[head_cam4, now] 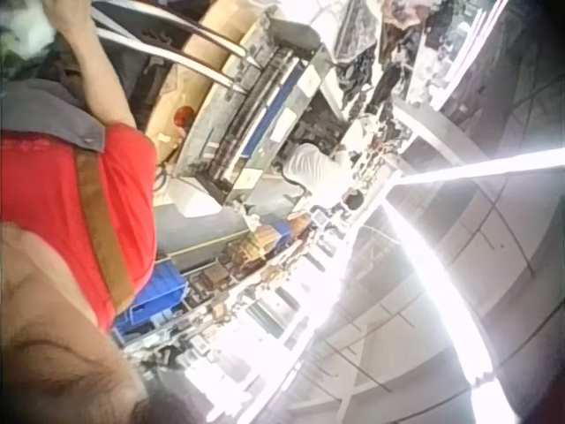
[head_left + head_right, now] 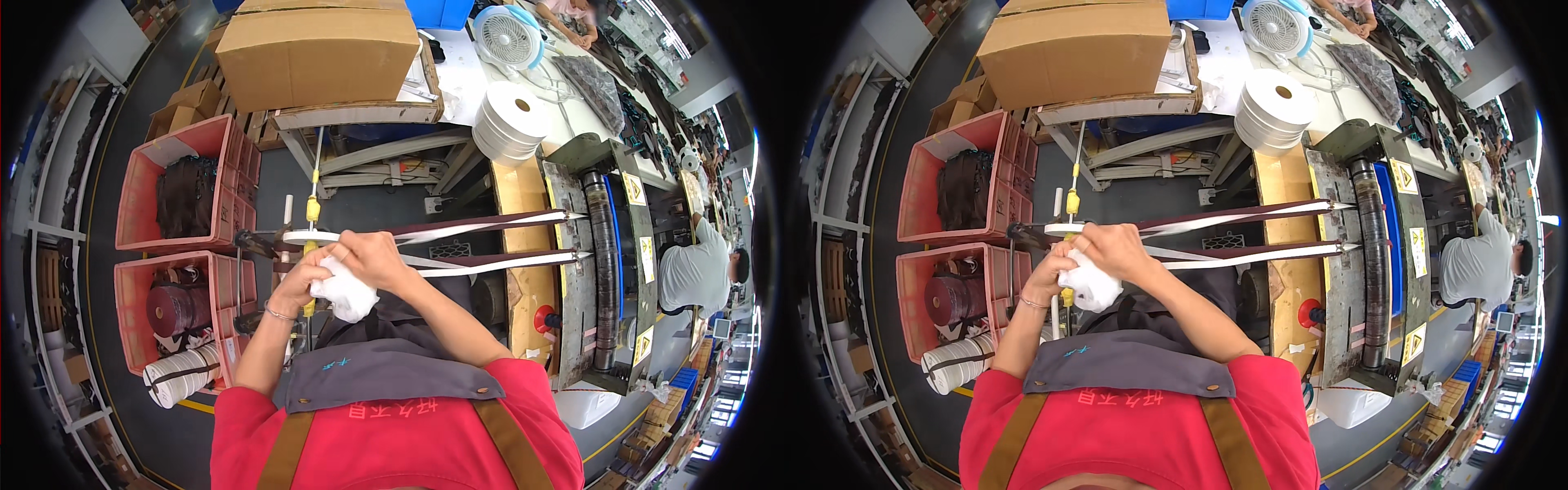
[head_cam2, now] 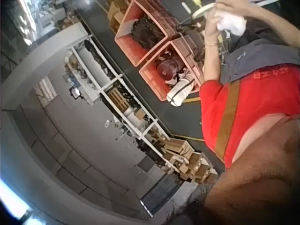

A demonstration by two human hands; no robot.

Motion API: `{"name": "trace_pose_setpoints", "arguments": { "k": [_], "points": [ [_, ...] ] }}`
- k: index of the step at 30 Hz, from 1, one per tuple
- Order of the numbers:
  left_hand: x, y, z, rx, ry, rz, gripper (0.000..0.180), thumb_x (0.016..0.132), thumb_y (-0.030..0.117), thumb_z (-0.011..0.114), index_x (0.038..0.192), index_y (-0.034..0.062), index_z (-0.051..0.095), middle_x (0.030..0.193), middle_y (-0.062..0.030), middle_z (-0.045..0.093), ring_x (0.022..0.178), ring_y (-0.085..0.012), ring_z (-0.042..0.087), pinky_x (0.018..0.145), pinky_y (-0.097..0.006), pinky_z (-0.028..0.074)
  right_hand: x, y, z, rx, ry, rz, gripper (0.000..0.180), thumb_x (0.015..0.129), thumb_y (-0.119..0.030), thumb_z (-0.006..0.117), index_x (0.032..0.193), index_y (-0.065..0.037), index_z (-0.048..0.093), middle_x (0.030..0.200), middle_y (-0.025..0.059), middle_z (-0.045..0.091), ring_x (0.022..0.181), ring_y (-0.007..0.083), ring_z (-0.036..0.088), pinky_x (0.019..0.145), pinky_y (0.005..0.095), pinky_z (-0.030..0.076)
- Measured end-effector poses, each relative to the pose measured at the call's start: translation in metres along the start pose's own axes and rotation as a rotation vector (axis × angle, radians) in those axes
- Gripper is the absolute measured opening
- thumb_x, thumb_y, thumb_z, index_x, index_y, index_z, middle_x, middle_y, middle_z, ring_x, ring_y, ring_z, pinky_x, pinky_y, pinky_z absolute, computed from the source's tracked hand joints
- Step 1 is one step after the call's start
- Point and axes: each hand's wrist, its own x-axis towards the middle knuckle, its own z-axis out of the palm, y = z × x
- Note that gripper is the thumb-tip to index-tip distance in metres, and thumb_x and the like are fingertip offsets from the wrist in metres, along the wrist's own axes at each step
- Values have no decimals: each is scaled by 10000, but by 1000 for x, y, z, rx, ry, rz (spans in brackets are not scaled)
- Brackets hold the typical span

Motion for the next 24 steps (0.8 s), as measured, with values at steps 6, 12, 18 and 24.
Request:
{"name": "trace_pose_setpoints", "arguments": {
  "k": [6, 12, 18, 24],
  "points": [
    [-5, -1, -5, -538, 77, 184, 420, 630, 92, 524, 1038, -2, 489, 950, -104, 571, 916, -229, 576, 849, -361, 457, -27, 13, -4, -252, 95, 28, 269, 808, -240, 526, 972, -27, 540, 939, 134, 571, 901, 271, 549, 810, 419, 387],
    [-9, 1, -15, -610, 75, 226, 435, 628, 122, 536, 1049, 21, 498, 1006, -127, 563, 970, -275, 556, 876, -426, 437, -61, 23, -17, -469, 190, 68, 516, 729, -153, 618, 1186, 9, 444, 1178, 138, 493, 1135, 270, 440, 995, 479, 224],
    [-10, -1, -20, -545, 68, 267, 446, 657, 83, 569, 1092, 5, 509, 1012, -120, 575, 956, -258, 566, 883, -401, 440, -55, 28, -29, -420, 265, -44, 306, 689, -74, 626, 994, -63, 599, 1038, 53, 588, 1069, 227, 502, 966, 468, 291],
    [-16, 4, -12, -557, 141, 265, 452, 629, 28, 483, 1079, -16, 497, 1011, -127, 564, 972, -258, 554, 893, -378, 430, -25, 10, -5, -264, 219, -86, 274, 734, -88, 596, 1007, -60, 597, 1012, 79, 597, 1026, 232, 525, 960, 459, 298]
  ]
}}
